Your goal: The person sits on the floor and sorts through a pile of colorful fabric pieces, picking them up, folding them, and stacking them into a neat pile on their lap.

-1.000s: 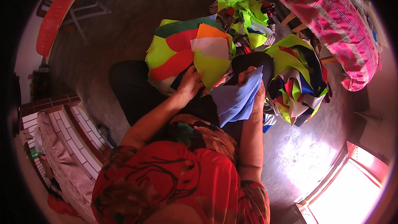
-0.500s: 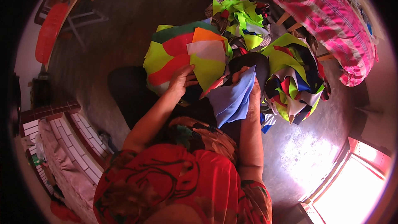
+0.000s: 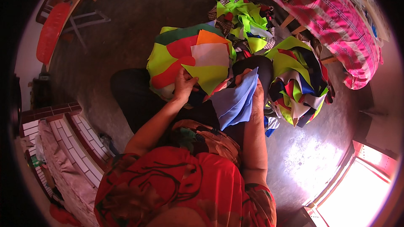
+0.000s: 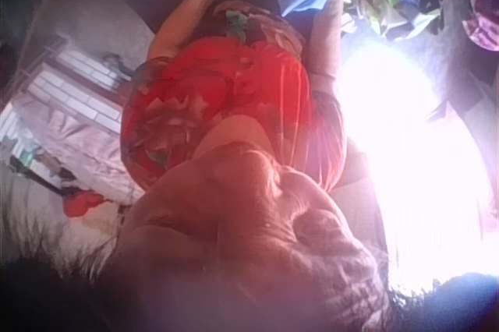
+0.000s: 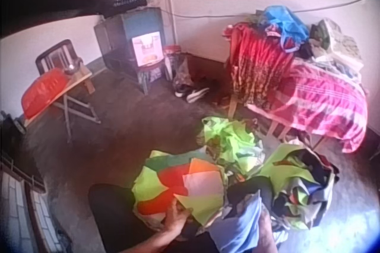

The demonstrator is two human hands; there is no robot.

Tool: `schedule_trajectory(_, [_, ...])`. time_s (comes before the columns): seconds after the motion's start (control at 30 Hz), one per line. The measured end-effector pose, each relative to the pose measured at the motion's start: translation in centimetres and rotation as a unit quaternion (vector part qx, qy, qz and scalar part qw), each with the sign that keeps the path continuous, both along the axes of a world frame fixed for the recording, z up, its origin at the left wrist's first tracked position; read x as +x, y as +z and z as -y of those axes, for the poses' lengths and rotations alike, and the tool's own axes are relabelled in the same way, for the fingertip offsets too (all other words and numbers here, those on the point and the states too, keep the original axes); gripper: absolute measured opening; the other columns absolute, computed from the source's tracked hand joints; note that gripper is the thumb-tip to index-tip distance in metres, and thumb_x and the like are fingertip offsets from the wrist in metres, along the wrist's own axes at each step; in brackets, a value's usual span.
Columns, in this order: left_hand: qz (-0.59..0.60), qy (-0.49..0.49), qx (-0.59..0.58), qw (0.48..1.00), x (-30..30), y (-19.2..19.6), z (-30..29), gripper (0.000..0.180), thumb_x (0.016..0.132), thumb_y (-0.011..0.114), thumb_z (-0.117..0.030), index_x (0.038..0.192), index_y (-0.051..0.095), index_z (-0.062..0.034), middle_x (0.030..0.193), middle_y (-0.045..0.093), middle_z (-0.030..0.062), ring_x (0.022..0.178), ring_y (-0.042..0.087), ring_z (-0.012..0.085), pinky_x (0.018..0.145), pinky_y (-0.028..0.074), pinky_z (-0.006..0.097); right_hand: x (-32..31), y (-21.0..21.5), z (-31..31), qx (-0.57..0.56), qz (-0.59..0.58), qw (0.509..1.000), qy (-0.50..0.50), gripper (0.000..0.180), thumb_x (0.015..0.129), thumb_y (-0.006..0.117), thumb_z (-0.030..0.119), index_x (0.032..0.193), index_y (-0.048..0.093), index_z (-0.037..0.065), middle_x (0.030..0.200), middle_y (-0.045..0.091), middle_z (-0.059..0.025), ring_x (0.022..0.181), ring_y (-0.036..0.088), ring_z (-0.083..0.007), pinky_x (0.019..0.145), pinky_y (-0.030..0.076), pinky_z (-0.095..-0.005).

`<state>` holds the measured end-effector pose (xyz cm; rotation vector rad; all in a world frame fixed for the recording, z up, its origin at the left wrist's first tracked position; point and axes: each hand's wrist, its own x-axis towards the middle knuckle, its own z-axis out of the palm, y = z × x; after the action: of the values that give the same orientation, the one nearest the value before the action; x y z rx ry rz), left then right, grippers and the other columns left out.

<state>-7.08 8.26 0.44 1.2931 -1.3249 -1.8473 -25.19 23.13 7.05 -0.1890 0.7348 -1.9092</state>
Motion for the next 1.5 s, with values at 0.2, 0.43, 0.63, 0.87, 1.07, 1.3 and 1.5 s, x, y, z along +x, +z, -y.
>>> schedule_trajectory(0.2, [0.112, 0.069, -0.235, 0.963, 0.8, -0.7, 0.2, 0.066, 0.074, 0.068, -0.002, 0.131, 0.036, -0.0034, 0.086, 0.06, 0.0089, 0.071, 0.063, 0.0222, 0.061, 0.051, 0.034, 0.4, 0.1, 0.1, -0.004, -0.006, 1.0, 0.0, 0.046, 0.082, 0.07, 0.036, 0.114, 0.052, 0.008, 0.088, 0.058, -0.0112, 0.066, 0.058, -0.0185, 0.057, 0.053, -0.0295])
schedule_trajectory(0.43, [0.232, -0.104, -0.568, 0.783, 0.8, 2.8, -0.4, 0.05, 0.067, 0.071, -0.004, 0.115, 0.055, -0.006, 0.119, 0.048, 0.0155, 0.113, 0.048, 0.0345, 0.092, 0.042, 0.045, 0.9, 1.0, 0.1, -0.013, -0.02, 0.999, -0.025, 0.039, 0.086, 0.065, 0.031, 0.112, 0.053, 0.005, 0.088, 0.059, -0.0107, 0.068, 0.06, -0.0159, 0.058, 0.052, -0.0243])
schedule_trajectory(0.63, [0.271, -0.243, -0.586, 0.724, 0.8, 0.2, -0.8, 0.047, 0.066, 0.072, -0.011, 0.111, 0.059, -0.0086, 0.13, 0.045, 0.0171, 0.127, 0.039, 0.0352, 0.103, 0.031, 0.048, 0.8, 2.0, 0.4, 0.008, 0.004, 1.0, -0.024, 0.02, 0.093, 0.054, 0.021, 0.105, 0.057, 0.005, 0.082, 0.062, -0.0084, 0.069, 0.062, -0.0173, 0.063, 0.053, -0.0272])
schedule_trajectory(0.87, [0.293, -0.272, -0.566, 0.721, 0.2, 1.4, -1.1, 0.046, 0.067, 0.075, -0.017, 0.11, 0.061, -0.0101, 0.131, 0.045, 0.0168, 0.129, 0.037, 0.0344, 0.105, 0.028, 0.048, 0.7, 2.2, 0.3, -0.009, -0.026, 1.0, -0.008, 0.03, 0.09, 0.06, 0.024, 0.112, 0.056, 0.003, 0.088, 0.062, -0.0114, 0.07, 0.062, -0.0152, 0.061, 0.053, -0.0235])
schedule_trajectory(1.07, [0.24, -0.274, -0.584, 0.725, 1.0, 1.2, -0.6, 0.049, 0.064, 0.077, -0.015, 0.11, 0.061, -0.0089, 0.132, 0.043, 0.02, 0.129, 0.036, 0.0379, 0.105, 0.028, 0.05, 0.6, 0.8, 0.6, -0.015, -0.029, 0.999, -0.002, 0.027, 0.092, 0.058, 0.021, 0.111, 0.056, 0.002, 0.088, 0.063, -0.0124, 0.072, 0.063, -0.0171, 0.063, 0.054, -0.0249])
schedule_trajectory(1.3, [0.235, -0.248, -0.599, 0.724, 0.5, 1.6, -1.0, 0.05, 0.066, 0.075, -0.01, 0.112, 0.059, -0.0066, 0.135, 0.041, 0.0207, 0.127, 0.038, 0.0396, 0.104, 0.03, 0.05, 0.3, 0.0, 0.6, -0.033, -0.033, 0.999, 0.012, 0.025, 0.092, 0.058, 0.018, 0.11, 0.055, 0.001, 0.088, 0.065, -0.0115, 0.076, 0.064, -0.0174, 0.069, 0.053, -0.0258])
schedule_trajectory(1.5, [0.154, -0.205, -0.576, 0.776, 0.2, 2.4, -1.0, 0.045, 0.073, 0.072, -0.013, 0.114, 0.057, -0.0033, 0.13, 0.045, 0.0198, 0.122, 0.042, 0.0387, 0.1, 0.036, 0.046, 0.6, -0.6, 1.0, -0.039, -0.098, 0.994, 0.025, 0.014, 0.096, 0.053, 0.015, 0.104, 0.057, 0.004, 0.088, 0.062, -0.0012, 0.074, 0.058, -0.0071, 0.069, 0.049, -0.0207])
